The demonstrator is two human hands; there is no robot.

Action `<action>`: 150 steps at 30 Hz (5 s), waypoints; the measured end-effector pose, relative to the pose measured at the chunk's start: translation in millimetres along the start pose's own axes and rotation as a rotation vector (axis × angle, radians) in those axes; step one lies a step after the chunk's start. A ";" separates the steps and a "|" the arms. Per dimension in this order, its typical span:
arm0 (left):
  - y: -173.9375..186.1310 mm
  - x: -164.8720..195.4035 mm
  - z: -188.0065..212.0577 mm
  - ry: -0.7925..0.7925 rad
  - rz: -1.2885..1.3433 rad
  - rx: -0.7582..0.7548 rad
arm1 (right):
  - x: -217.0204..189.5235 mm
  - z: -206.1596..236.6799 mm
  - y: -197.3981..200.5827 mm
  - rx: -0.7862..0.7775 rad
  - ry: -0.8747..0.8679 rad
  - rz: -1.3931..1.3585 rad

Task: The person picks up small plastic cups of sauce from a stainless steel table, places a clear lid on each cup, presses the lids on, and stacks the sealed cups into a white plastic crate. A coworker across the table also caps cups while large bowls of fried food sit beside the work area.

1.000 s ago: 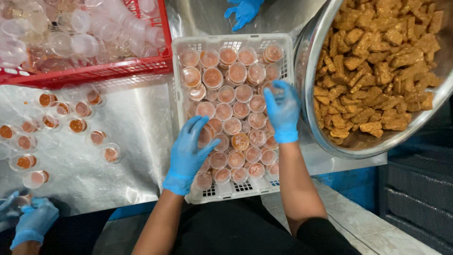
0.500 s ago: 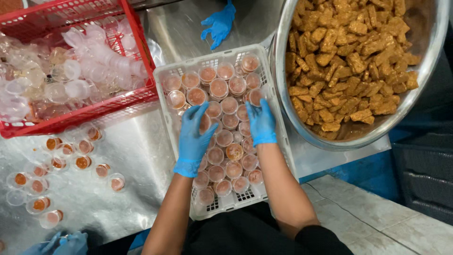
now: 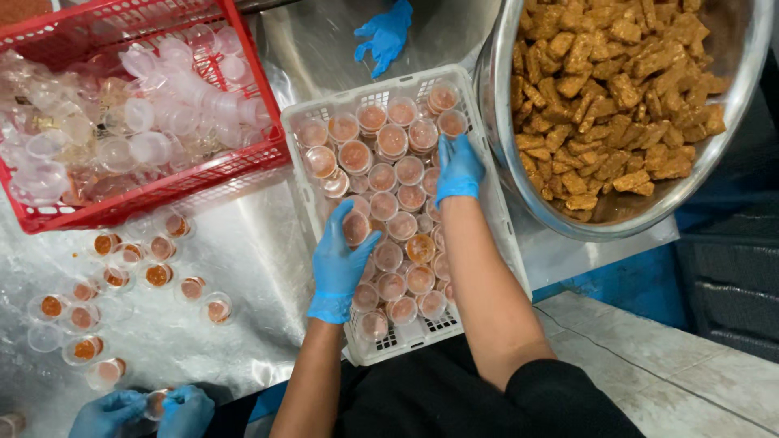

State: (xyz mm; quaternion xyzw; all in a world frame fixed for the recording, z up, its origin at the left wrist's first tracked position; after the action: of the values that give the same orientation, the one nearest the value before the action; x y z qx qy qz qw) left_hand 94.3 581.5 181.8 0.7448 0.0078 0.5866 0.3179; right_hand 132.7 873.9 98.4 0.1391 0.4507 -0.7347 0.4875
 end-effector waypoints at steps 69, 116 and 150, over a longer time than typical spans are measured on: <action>315.0 -331.2 170.5 0.488 0.056 0.659 | 352.2 389.1 -4.6 -1.204 -0.098 1.495; 273.3 -293.6 283.2 0.405 -0.139 0.448 | 406.2 439.4 81.6 -1.633 0.440 1.722; 228.3 -273.0 230.8 0.496 -0.142 0.448 | 383.6 430.9 54.3 -1.186 0.548 1.603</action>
State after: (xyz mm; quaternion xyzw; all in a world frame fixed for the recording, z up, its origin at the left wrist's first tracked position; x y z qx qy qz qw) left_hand 129.5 187.1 29.4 0.6283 0.2654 0.7101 0.1747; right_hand 93.2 296.9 61.9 0.2984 0.6112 0.2028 0.7045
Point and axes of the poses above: each hand's wrist, its own z-axis away from the middle knuckle, its own y-axis out of the back of the hand, x = y × z, the point moved 5 cm from there along -z, towards the middle knuckle, and after that the axes turned 4 degrees about x, right-handed, at the moved point
